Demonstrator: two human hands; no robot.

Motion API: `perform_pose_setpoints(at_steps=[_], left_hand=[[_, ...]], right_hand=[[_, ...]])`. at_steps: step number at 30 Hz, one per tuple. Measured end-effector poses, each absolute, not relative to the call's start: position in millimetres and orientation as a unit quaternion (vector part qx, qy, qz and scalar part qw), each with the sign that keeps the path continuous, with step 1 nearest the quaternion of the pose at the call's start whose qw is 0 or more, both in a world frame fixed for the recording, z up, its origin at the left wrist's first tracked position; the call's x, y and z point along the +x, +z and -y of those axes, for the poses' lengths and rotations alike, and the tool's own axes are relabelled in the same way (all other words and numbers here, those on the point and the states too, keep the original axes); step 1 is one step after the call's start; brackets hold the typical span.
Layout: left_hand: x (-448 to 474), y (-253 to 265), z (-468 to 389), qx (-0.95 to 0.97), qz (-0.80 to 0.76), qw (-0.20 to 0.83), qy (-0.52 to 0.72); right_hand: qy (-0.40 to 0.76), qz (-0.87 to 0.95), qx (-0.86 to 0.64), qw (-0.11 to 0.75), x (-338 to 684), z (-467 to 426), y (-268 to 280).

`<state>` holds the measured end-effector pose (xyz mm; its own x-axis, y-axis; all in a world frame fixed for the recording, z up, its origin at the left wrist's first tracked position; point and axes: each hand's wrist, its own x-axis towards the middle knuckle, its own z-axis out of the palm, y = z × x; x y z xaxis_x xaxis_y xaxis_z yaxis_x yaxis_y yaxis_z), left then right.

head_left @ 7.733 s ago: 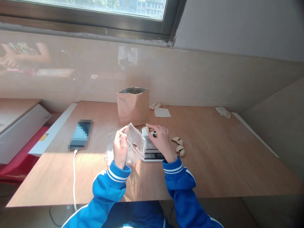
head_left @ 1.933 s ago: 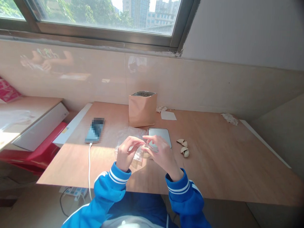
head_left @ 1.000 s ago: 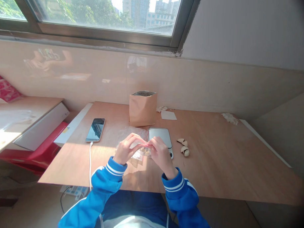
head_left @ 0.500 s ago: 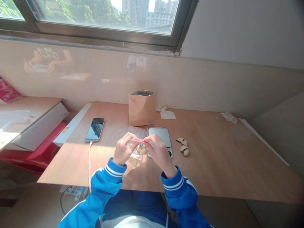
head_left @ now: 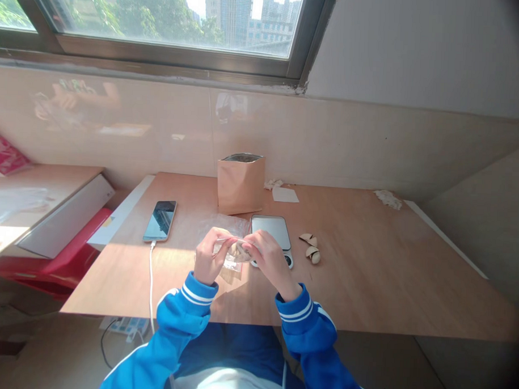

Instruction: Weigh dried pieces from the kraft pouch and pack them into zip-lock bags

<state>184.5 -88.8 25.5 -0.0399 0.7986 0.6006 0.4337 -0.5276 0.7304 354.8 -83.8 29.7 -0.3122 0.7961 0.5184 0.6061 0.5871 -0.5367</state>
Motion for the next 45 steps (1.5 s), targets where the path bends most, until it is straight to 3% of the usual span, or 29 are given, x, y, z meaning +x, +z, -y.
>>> perform_pose_setpoints(at_steps=[7, 21, 34, 41, 45], left_hand=[[187, 28, 88, 0.668, -0.462, 0.183, 0.554], [187, 23, 83, 0.625, -0.494, 0.241, 0.554], [187, 22, 79, 0.536, -0.484, 0.373, 0.583], [186, 33, 82, 0.506, -0.459, 0.376, 0.626], [186, 32, 83, 0.473, -0.465, 0.396, 0.635]], right_hand=[[0.050, 0.788, -0.438, 0.431, 358, 81, 28], [-0.003, 0.790, -0.464, 0.401, 384, 78, 31], [0.094, 0.770, -0.470, 0.421, 403, 77, 39], [0.307, 0.669, -0.466, 0.490, 407, 83, 32], [0.363, 0.594, -0.466, 0.546, 401, 86, 28]])
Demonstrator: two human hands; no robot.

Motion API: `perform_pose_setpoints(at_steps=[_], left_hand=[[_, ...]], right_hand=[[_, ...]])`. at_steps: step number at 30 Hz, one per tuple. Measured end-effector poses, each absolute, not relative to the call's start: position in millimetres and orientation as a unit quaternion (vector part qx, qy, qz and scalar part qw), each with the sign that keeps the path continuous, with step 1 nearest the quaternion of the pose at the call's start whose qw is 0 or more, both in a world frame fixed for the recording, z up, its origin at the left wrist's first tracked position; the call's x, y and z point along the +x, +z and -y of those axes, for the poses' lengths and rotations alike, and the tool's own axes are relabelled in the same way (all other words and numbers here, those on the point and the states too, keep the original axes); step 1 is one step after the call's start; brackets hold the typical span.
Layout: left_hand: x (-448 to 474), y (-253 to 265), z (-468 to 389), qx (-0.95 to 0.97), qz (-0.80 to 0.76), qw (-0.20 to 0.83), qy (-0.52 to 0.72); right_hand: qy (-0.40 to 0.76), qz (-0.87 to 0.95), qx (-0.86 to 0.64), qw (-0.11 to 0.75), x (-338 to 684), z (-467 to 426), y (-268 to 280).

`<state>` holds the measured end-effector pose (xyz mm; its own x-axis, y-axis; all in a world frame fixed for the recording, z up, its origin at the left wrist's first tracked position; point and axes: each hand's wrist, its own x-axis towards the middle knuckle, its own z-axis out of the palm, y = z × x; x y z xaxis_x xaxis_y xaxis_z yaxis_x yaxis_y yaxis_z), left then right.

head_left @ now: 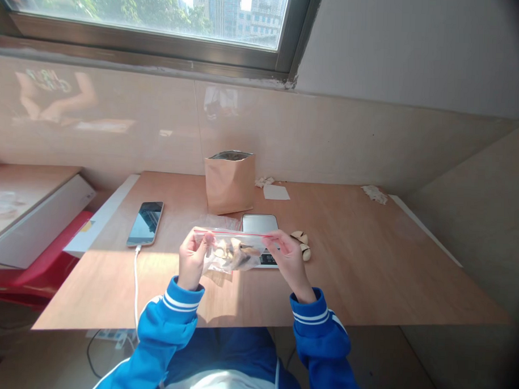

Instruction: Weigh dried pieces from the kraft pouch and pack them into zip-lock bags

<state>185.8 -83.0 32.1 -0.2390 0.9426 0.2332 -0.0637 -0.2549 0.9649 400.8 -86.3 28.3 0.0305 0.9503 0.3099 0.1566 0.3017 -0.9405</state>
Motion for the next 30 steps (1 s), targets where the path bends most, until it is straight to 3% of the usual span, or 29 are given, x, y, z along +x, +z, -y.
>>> perform_pose_setpoints(at_steps=[12, 20, 30], left_hand=[[188, 29, 87, 0.420, -0.470, 0.459, 0.626], [197, 28, 88, 0.383, -0.441, 0.476, 0.657], [194, 23, 83, 0.472, -0.405, 0.507, 0.597]], right_hand=[[0.301, 0.549, -0.470, 0.621, 384, 92, 30], [0.463, 0.531, -0.403, 0.584, 378, 90, 32], [0.384, 0.546, -0.429, 0.609, 381, 89, 39]])
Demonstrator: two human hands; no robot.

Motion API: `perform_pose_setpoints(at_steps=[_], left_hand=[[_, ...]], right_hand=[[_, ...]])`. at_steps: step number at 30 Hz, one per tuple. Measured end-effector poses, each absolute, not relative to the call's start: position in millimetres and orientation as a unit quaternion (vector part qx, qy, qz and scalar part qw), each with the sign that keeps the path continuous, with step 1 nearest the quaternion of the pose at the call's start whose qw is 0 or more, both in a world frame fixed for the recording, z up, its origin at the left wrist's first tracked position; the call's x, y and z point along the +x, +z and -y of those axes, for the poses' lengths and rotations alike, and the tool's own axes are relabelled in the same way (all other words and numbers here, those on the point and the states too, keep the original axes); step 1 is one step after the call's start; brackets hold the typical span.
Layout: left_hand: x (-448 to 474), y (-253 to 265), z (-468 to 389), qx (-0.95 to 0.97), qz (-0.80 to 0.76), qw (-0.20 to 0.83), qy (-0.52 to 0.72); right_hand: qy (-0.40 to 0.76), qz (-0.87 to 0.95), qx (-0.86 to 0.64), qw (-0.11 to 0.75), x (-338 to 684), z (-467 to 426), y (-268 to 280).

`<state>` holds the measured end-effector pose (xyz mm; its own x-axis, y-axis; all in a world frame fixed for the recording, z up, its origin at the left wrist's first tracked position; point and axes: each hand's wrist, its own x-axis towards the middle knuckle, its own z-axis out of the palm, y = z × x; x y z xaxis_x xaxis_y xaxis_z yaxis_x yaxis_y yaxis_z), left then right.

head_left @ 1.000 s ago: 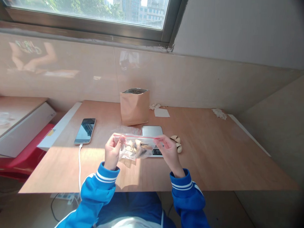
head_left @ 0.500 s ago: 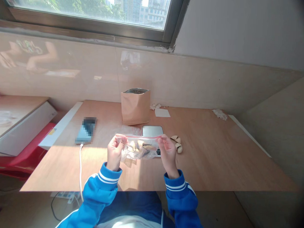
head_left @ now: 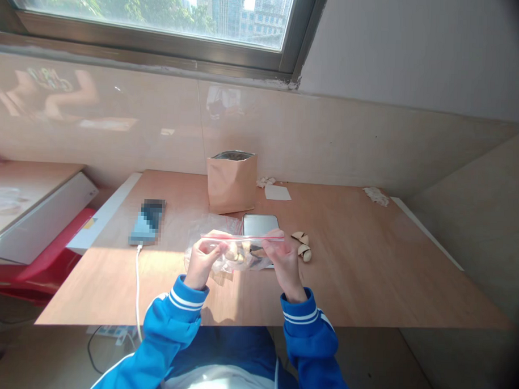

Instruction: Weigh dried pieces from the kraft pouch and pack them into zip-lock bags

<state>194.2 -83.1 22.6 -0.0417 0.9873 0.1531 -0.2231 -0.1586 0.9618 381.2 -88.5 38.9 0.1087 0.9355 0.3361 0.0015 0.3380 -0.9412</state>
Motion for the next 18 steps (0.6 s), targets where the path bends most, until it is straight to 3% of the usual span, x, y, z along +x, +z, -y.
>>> perform_pose_setpoints(at_steps=[8, 18], left_hand=[[199, 33, 85, 0.469, -0.423, 0.490, 0.601], [202, 38, 87, 0.490, -0.438, 0.470, 0.589]], right_hand=[[0.419, 0.591, -0.411, 0.552, 383, 91, 46], [0.373, 0.580, -0.453, 0.565, 381, 93, 49]])
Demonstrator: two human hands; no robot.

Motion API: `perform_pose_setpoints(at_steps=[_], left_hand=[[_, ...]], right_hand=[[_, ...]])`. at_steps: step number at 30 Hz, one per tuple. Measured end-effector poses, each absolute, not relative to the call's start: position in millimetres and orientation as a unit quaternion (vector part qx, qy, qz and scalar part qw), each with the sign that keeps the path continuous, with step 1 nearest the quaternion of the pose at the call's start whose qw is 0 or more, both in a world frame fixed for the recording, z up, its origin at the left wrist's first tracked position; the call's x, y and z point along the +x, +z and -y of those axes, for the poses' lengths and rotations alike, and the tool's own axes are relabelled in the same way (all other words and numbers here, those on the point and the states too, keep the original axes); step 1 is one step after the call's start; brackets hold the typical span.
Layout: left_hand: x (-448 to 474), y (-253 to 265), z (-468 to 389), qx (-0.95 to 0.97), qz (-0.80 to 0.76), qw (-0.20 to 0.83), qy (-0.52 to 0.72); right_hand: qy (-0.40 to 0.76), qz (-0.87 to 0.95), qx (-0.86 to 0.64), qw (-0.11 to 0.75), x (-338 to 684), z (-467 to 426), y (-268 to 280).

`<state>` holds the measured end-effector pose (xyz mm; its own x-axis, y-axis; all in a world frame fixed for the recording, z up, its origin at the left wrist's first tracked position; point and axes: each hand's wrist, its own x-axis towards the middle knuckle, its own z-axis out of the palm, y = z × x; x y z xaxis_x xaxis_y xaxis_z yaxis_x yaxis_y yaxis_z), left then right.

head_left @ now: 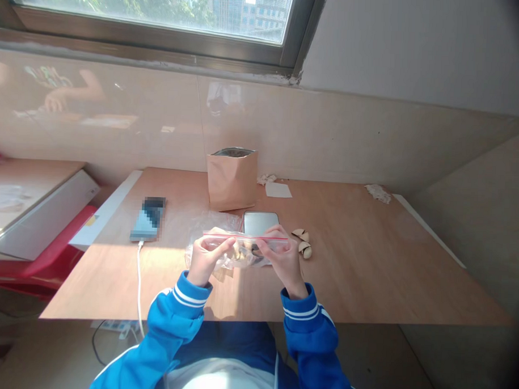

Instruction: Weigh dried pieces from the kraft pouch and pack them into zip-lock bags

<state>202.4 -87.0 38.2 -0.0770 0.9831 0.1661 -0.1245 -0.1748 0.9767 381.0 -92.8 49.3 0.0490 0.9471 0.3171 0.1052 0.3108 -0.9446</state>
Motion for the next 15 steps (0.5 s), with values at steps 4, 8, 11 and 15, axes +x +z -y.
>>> perform_pose_setpoints(at_steps=[4, 8, 11, 15], left_hand=[[201.6, 36.6, 87.8, 0.497, -0.433, 0.450, 0.602], [200.0, 34.3, 90.4, 0.548, -0.411, 0.417, 0.598], [200.0, 35.0, 92.9, 0.567, -0.404, 0.409, 0.589], [200.5, 37.3, 94.9, 0.571, -0.412, 0.397, 0.589]], right_hand=[[0.415, 0.592, -0.422, 0.547, 382.8, 93.6, 51.1], [0.467, 0.601, -0.387, 0.520, 382.1, 95.1, 52.7], [0.491, 0.580, -0.382, 0.527, 381.3, 96.1, 51.5], [0.463, 0.594, -0.388, 0.531, 381.4, 97.0, 50.6]])
